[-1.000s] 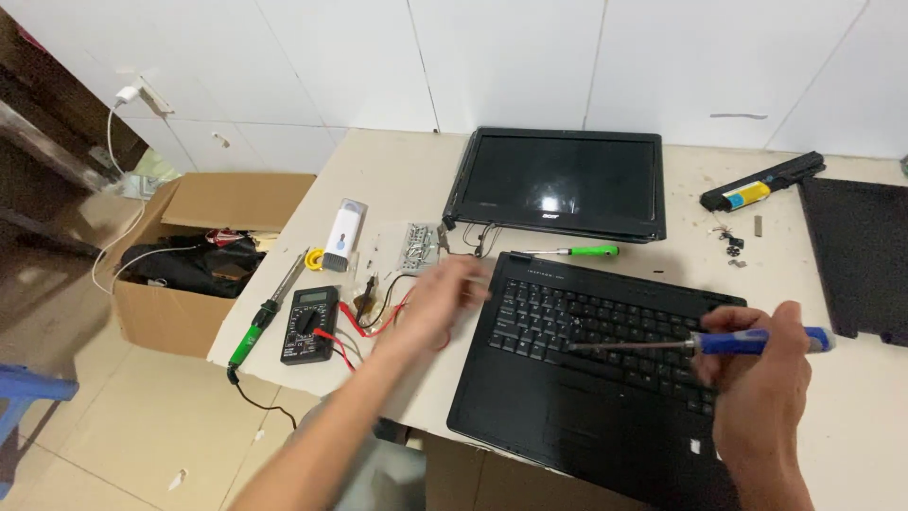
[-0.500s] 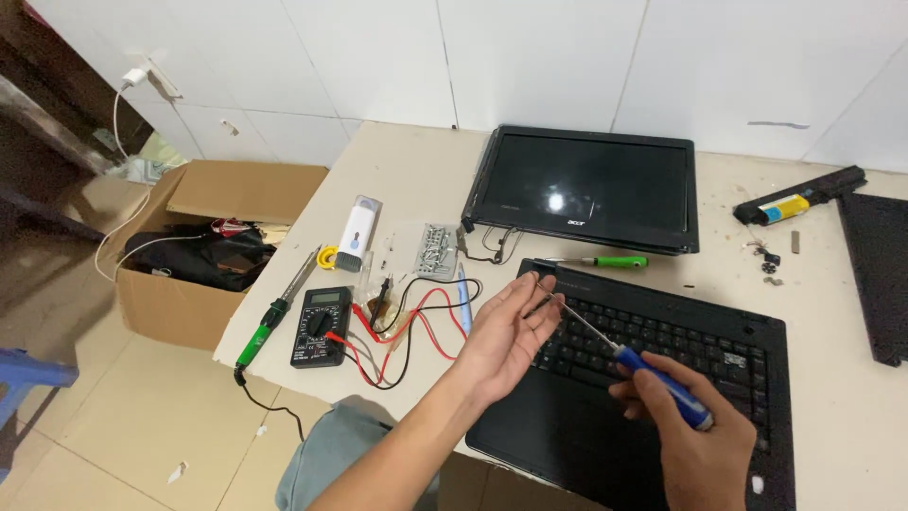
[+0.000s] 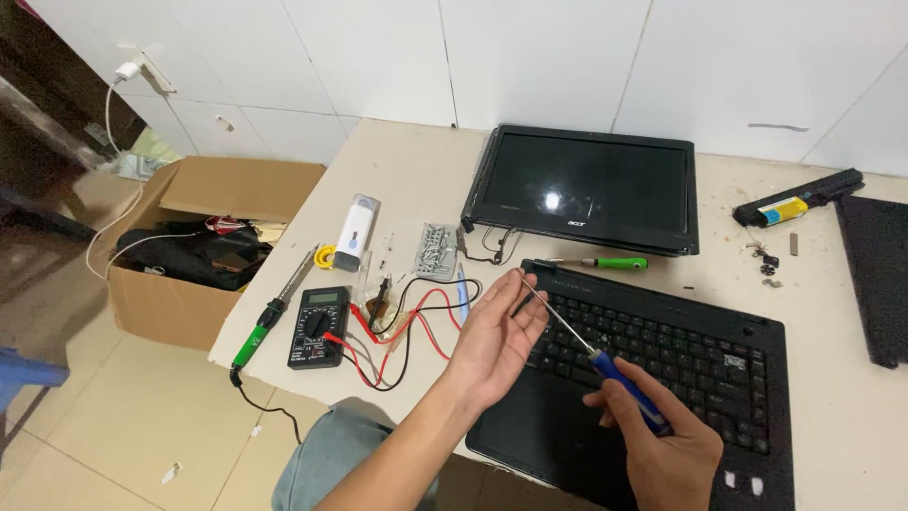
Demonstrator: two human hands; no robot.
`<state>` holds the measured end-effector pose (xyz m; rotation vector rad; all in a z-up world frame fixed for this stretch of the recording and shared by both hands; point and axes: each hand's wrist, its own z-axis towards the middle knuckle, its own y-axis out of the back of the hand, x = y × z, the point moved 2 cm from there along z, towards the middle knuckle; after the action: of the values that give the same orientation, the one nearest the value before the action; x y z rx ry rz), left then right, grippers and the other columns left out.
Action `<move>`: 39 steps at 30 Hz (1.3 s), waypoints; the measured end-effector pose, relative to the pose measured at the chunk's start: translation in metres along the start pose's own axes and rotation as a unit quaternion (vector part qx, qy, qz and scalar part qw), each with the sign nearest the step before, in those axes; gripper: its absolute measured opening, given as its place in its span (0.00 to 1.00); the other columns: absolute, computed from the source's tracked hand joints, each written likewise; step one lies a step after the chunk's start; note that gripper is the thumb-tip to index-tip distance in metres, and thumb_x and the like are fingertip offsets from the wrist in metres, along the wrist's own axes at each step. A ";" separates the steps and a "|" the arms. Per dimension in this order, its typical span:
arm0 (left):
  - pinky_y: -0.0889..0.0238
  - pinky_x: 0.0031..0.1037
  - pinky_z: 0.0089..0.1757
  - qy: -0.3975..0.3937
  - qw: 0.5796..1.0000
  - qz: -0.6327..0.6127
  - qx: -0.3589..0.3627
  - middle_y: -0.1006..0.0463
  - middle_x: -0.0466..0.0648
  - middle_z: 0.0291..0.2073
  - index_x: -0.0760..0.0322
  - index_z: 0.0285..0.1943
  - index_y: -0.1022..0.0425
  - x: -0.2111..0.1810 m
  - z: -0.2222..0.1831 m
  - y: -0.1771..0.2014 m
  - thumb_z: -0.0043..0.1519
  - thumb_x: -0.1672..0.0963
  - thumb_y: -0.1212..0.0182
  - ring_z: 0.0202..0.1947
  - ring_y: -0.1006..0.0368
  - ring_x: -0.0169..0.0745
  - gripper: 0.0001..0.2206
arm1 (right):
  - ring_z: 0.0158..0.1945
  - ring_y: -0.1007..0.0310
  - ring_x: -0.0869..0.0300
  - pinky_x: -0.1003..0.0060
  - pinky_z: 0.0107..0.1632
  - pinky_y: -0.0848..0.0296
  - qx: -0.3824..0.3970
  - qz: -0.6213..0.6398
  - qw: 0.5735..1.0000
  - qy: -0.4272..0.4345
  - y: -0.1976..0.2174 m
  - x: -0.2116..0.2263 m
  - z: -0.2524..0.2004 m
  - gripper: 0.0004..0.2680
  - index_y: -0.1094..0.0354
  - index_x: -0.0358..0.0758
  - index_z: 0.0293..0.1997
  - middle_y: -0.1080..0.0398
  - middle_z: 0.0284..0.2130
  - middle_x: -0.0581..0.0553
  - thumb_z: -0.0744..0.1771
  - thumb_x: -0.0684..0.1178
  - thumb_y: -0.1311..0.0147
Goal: Disassembling and repairing internal components of a laptop using a screwdriver
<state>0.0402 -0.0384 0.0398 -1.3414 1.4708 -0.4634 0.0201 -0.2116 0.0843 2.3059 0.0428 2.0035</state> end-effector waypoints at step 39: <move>0.30 0.21 0.49 -0.076 0.996 0.010 -0.042 0.21 0.55 0.45 0.69 0.51 0.25 0.002 0.019 0.021 0.59 0.61 0.39 0.44 0.25 0.39 0.12 | 0.27 0.22 0.69 0.77 0.39 0.26 0.017 -0.157 0.924 0.348 0.008 -0.033 0.003 0.10 0.25 0.36 0.47 0.21 0.32 0.47 0.62 0.41 0.38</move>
<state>0.0464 -0.0275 0.0150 -1.3957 1.3889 -0.2828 0.0185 -0.2221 0.0519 1.3625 0.4579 2.5071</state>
